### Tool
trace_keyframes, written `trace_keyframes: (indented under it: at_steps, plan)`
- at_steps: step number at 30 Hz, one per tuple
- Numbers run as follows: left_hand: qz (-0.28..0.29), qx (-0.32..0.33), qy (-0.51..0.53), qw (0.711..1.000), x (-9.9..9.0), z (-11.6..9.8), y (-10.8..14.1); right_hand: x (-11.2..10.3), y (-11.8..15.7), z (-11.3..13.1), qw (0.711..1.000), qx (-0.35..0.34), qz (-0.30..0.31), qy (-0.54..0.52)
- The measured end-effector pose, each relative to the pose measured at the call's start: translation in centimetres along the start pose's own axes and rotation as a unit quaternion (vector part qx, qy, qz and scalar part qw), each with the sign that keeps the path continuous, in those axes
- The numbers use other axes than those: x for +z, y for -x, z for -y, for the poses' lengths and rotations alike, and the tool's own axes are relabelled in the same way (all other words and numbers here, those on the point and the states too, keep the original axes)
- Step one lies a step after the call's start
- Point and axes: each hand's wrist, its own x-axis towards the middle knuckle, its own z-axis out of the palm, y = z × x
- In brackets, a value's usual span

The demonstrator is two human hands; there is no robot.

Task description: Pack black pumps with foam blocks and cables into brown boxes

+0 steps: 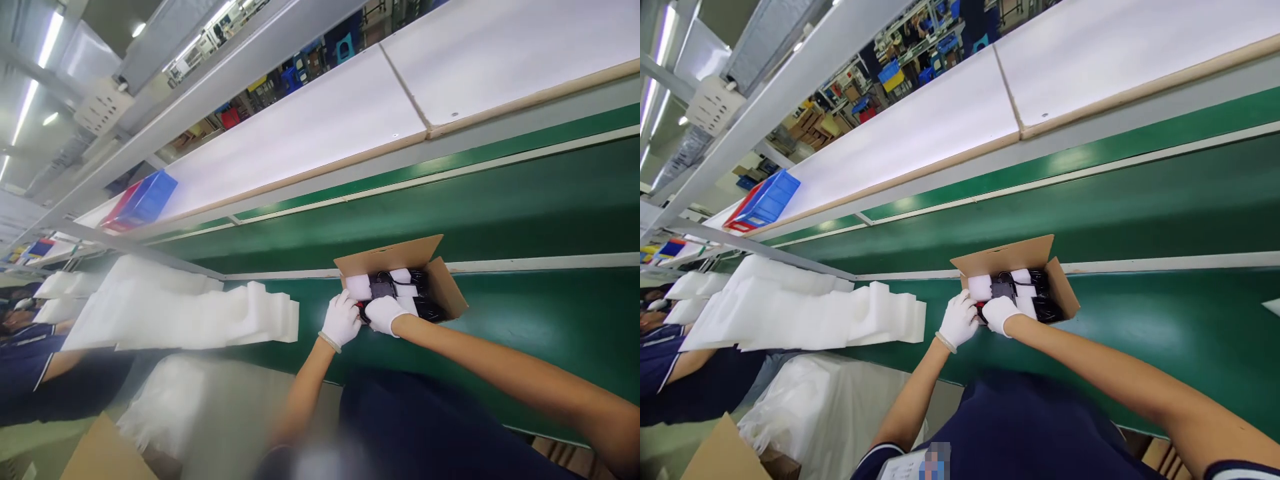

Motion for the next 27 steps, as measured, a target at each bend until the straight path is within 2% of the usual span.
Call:
trace_keyframes:
  at_steps: [4,9,13,17,19,22,27]
  plan:
    - [0.074,0.003,-0.05,0.996,-0.2,-1.3,0.0,0.9,0.1,0.1,1.0,0.005,0.015,0.023]
    - [0.157,-0.032,-0.058,0.985,-0.6,-2.7,-0.4,3.6,0.8,-1.8,0.998,0.042,-0.044,0.031]
    - [0.216,-0.12,-0.078,0.966,0.2,-5.0,-1.9,4.7,-0.1,-3.8,0.998,0.065,-0.02,-0.008]
    - [0.176,-0.218,-0.026,0.96,1.7,-6.2,-2.8,4.8,-0.4,-4.5,0.995,0.084,-0.016,-0.049]
    - [0.149,-0.237,0.011,0.96,2.2,-6.2,-2.6,4.8,0.2,-4.6,0.995,0.077,-0.039,-0.04]
    - [0.126,-0.233,0.033,0.964,2.7,-5.9,-1.8,4.6,1.0,-4.2,0.995,0.082,-0.064,0.006]
    - [0.102,-0.212,0.043,0.971,3.2,-5.9,-0.3,3.6,-0.5,-2.2,0.99,0.135,0.026,0.035]
